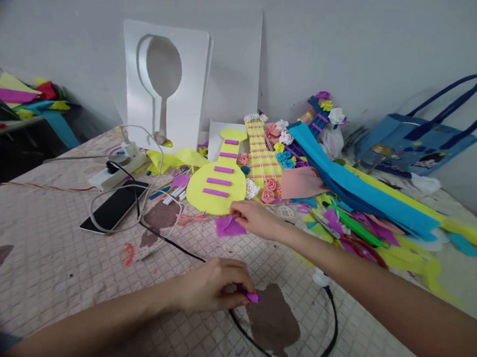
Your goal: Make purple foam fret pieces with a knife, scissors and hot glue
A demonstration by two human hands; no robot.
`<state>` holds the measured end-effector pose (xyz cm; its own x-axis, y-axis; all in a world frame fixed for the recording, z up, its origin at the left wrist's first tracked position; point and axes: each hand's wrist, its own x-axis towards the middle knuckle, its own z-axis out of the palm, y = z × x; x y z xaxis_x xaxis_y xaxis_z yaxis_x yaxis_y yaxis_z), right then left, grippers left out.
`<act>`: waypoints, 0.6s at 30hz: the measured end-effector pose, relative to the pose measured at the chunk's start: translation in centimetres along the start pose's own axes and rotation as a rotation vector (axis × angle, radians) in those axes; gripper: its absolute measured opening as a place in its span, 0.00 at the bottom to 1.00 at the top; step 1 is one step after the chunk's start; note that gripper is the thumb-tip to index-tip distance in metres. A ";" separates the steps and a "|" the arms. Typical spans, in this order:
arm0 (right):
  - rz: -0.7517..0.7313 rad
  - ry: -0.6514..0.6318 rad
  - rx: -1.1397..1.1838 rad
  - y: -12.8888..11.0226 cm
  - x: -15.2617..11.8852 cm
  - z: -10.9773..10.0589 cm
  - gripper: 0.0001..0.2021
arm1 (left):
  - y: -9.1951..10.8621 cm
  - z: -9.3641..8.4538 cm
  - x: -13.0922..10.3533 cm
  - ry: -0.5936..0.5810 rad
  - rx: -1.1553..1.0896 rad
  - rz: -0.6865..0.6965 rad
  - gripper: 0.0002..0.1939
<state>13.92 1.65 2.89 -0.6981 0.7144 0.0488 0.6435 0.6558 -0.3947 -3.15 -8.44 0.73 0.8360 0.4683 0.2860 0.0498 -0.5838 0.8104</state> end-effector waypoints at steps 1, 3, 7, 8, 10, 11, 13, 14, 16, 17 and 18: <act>-0.024 -0.008 0.015 -0.5 0.4 0.5 0.10 | 0.0 0.0 0.0 0.000 -0.001 0.001 0.08; -0.051 -0.020 0.040 -1.2 0.9 1.1 0.09 | 0.0 -0.1 0.0 0.003 -0.005 0.014 0.07; -0.023 0.024 0.111 -1.0 1.2 0.5 0.06 | 0.1 -0.2 0.0 0.019 -0.007 0.024 0.07; -0.003 0.050 0.138 -0.7 1.1 0.1 0.05 | 0.1 -0.2 0.0 0.022 -0.008 0.018 0.07; 0.049 0.098 0.206 0.0 0.9 -0.9 0.03 | 0.0 -0.2 0.0 0.018 -0.015 0.004 0.07; 0.077 0.111 0.246 0.3 0.8 -1.3 0.02 | 0.0 -0.2 0.0 0.014 -0.021 -0.003 0.07; 0.120 0.112 0.325 0.6 0.5 -1.8 0.01 | 0.0 -0.2 0.1 0.011 -0.030 -0.018 0.07; 0.132 0.108 0.359 0.7 0.3 -2.1 0.01 | -0.1 -0.2 0.1 0.017 -0.030 -0.024 0.07; 0.147 0.118 0.407 0.6 -0.1 -2.5 0.01 | -0.3 -0.4 0.2 0.053 -0.022 -0.041 0.07; 0.154 0.137 0.422 0.6 -0.4 -2.8 0.02 | -0.4 -0.5 0.2 0.086 -0.019 -0.061 0.07; 0.164 0.162 0.430 0.7 -0.8 -3.2 0.02 | -0.5 -0.7 0.2 0.129 -0.016 -0.089 0.07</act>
<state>15.93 2.32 5.50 -0.5184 0.8511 0.0835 0.5291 0.3959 -0.7506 -3.36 -7.53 0.73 0.7511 0.6002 0.2750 0.1111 -0.5255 0.8435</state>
